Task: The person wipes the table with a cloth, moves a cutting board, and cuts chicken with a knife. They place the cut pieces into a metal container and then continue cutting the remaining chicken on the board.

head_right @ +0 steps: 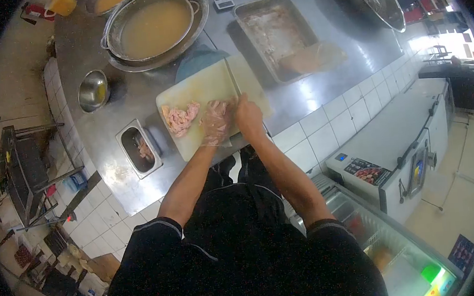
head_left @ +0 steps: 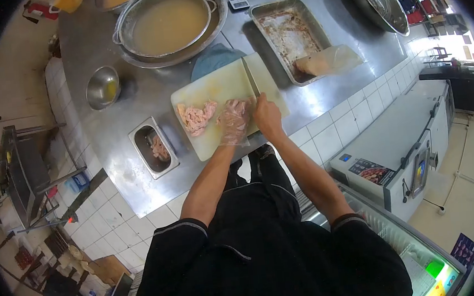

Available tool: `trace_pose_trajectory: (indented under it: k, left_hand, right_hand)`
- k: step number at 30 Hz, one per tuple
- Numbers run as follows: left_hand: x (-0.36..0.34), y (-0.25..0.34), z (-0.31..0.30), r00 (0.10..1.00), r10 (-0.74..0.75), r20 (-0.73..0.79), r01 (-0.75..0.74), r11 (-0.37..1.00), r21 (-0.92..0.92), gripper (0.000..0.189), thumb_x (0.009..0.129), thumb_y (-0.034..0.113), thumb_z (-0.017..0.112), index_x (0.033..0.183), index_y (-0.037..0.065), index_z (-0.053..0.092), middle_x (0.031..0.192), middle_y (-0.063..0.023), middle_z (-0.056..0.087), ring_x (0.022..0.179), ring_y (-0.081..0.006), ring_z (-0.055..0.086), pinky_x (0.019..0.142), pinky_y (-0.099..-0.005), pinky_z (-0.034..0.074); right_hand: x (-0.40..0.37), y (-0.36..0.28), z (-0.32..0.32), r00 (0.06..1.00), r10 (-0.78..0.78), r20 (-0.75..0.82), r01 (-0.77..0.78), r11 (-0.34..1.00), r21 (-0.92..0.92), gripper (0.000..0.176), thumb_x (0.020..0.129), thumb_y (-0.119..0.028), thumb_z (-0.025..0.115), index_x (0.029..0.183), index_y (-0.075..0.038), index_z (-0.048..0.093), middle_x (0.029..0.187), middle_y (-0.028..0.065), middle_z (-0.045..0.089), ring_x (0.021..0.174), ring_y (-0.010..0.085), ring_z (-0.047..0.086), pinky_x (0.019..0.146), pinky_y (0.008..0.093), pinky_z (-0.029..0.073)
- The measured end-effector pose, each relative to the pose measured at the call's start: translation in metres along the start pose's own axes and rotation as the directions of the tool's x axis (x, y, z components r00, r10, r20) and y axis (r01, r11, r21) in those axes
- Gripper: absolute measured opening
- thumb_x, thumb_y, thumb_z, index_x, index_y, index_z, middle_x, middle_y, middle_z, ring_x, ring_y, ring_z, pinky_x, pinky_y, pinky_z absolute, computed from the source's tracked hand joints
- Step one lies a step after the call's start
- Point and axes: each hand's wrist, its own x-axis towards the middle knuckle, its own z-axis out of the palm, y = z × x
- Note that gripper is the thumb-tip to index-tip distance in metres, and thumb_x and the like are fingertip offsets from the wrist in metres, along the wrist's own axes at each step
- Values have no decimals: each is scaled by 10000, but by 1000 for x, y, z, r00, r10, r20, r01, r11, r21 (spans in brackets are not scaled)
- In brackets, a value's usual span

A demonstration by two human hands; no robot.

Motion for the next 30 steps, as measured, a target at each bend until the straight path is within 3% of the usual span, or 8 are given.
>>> trace_pose_trajectory:
  k: [4, 7, 11, 19, 22, 24, 28, 30]
  left_hand:
    - [-1, -1, -3, 1000, 4, -17, -5, 999, -46, 131, 857, 163, 698, 975, 107, 703, 932, -122, 652, 943, -348, 621, 811, -470, 519]
    - [-2, -2, 1, 1000, -11, 3, 11, 998, 60, 127, 871, 168, 695, 979, 102, 699, 933, -121, 653, 935, -354, 622, 801, -471, 522]
    - [-1, -4, 7, 999, 0, -53, 4, 998, 70, 118, 877, 153, 692, 987, 111, 696, 945, -117, 654, 927, -344, 626, 779, -473, 533]
    - [1, -6, 10, 991, 90, -94, -66, 970, 235, 93, 908, 162, 687, 984, 112, 704, 921, -89, 680, 869, -335, 637, 719, -458, 550]
    - [7, 5, -4, 986, 136, -94, -114, 972, 207, 79, 904, 145, 684, 976, 120, 706, 905, -86, 680, 861, -335, 637, 737, -469, 543]
    - [5, 4, -3, 994, 66, -90, -56, 992, 113, 82, 896, 118, 681, 974, 118, 707, 909, -82, 679, 863, -333, 637, 757, -472, 532]
    - [-8, -1, -9, 993, 49, -110, -48, 999, 14, 124, 865, 78, 683, 983, 101, 717, 919, -77, 682, 892, -337, 634, 796, -474, 507]
    - [-17, -12, -15, 995, 70, -74, -66, 996, 53, 150, 845, 64, 682, 988, 91, 721, 933, -89, 683, 913, -344, 631, 799, -469, 501]
  right_hand:
    - [20, -2, 15, 998, -57, -26, 56, 998, -15, 221, 968, -122, 492, 1139, 10, 540, 885, 287, 695, 826, 491, 688, 740, 578, 545]
    - [21, -4, 24, 997, -50, -52, 48, 998, -45, 215, 961, -106, 500, 1142, 4, 538, 893, 284, 696, 825, 484, 690, 739, 571, 553]
    - [12, 5, 29, 1000, -21, -17, 20, 999, -50, 221, 948, -84, 515, 1147, 11, 533, 870, 284, 693, 816, 484, 688, 732, 566, 555]
    - [-74, 38, 14, 995, 48, 89, -49, 999, 14, 182, 954, -76, 486, 1109, 19, 496, 796, 311, 669, 773, 522, 664, 677, 606, 518]
    - [-96, 45, 10, 995, 43, 91, -45, 999, 22, 159, 968, -82, 488, 1087, 24, 489, 761, 315, 656, 735, 523, 653, 654, 613, 509]
    - [-96, 50, 9, 997, 15, 75, -16, 1000, 17, 168, 1000, -115, 499, 1093, 24, 493, 725, 314, 646, 683, 512, 645, 629, 603, 512]
    - [-72, 41, 4, 999, -48, -3, 48, 993, 111, 144, 954, -69, 491, 1054, 35, 490, 748, 306, 656, 744, 525, 655, 659, 609, 507]
    - [-61, 19, 2, 998, -47, -51, 53, 991, 124, 142, 950, -74, 502, 1042, 33, 499, 745, 302, 658, 745, 519, 660, 660, 601, 511]
